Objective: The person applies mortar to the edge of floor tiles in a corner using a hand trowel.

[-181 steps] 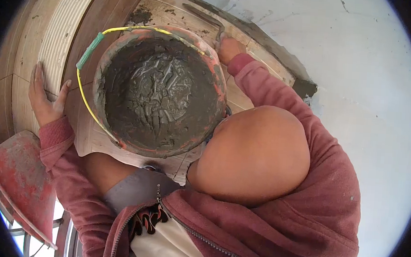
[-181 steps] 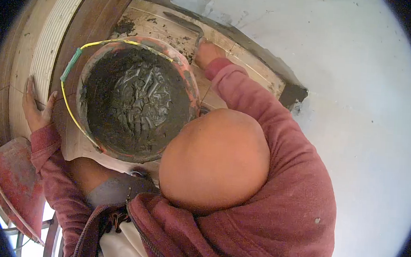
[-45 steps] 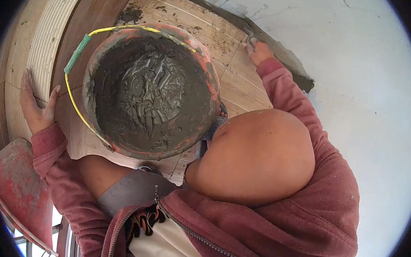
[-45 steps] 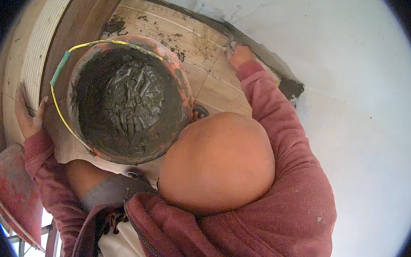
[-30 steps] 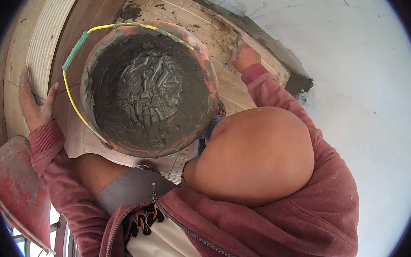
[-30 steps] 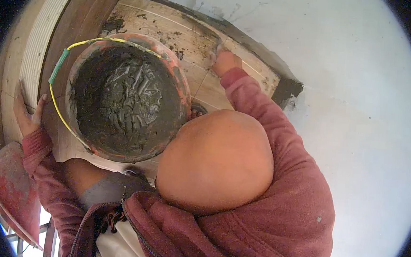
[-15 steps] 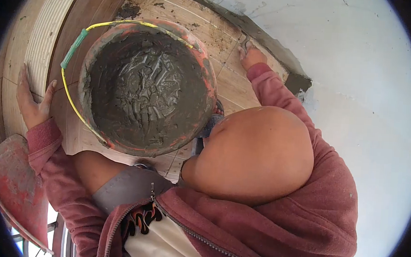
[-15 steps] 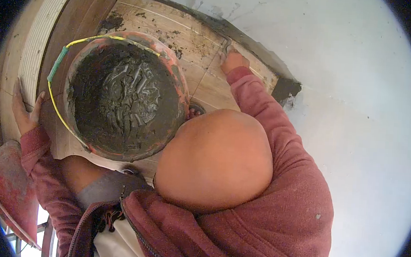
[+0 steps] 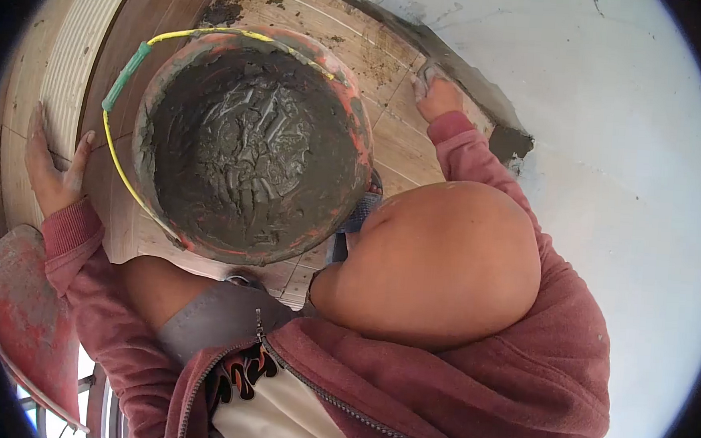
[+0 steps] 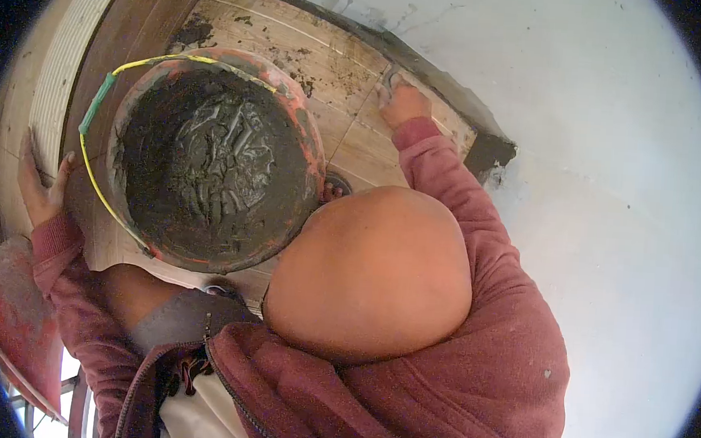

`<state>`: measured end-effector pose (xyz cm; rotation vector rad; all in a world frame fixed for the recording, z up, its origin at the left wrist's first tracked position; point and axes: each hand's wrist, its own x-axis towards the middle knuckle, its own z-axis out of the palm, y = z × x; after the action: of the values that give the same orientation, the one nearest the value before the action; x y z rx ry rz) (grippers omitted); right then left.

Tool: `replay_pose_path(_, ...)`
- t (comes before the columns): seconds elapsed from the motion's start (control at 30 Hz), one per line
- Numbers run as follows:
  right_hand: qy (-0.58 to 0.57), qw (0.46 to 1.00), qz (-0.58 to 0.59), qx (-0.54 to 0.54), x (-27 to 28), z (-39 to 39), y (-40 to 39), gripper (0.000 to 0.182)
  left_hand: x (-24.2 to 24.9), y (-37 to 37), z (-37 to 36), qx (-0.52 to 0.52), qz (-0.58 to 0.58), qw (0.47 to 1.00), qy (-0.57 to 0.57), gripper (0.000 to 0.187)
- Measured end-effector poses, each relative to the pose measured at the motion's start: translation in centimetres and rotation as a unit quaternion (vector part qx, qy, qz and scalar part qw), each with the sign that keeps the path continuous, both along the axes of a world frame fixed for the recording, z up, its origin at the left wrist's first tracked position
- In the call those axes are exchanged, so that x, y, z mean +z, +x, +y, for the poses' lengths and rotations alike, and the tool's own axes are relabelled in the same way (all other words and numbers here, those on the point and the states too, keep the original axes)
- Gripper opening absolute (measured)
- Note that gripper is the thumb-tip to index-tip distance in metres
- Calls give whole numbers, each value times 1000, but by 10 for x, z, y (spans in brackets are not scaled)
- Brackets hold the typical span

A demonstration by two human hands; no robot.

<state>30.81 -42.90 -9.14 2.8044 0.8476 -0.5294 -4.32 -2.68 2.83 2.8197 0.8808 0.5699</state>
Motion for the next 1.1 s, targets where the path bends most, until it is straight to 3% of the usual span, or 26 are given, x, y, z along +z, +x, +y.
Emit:
replay_pose_path(0.13, -71, 996, 36, 39, -1, 13, 5, 39, -3, 1, 2, -4, -16, 1000, 0, 72)
replay_pose_path(0.23, -23, 1000, 3, 6, -4, 15, -2, 38, -1, -1, 4, -5, 0, 1000, -3, 71)
replay_pose_path(0.3, 97, 995, -26, 2, -10, 9, -11, 36, -1, 0, 2, -10, -11, 1000, 3, 71)
replay_pose_path(0.4, 4, 1000, 17, 18, -9, 19, -3, 36, -2, 0, 1, 2, -13, 1000, 1, 70)
replay_pose_path(0.53, 12, 1000, 2, 7, -16, 17, -3, 38, 0, -1, 2, 7, 7, 1000, 3, 71)
replay_pose_path(0.63, 87, 996, -18, 6, -8, 24, -17, 40, 0, 0, -2, 18, 10, 1000, 10, 71)
replay_pose_path(0.7, -23, 999, 30, 7, -1, 37, -16, 33, -2, 0, 1, 8, -2, 1000, 11, 71)
replay_pose_path(0.83, -22, 1000, 7, 0, -7, 42, -10, 37, -1, -1, 2, 9, 12, 1000, 26, 71)
replay_pose_path(0.9, 89, 996, -6, -4, -8, 37, -20, 38, -2, -2, 1, 15, 26, 999, 35, 70)
replay_pose_path(1.1, 64, 998, -3, 16, -13, 47, -11, 36, -2, -2, 4, -6, -1, 1000, 24, 71)
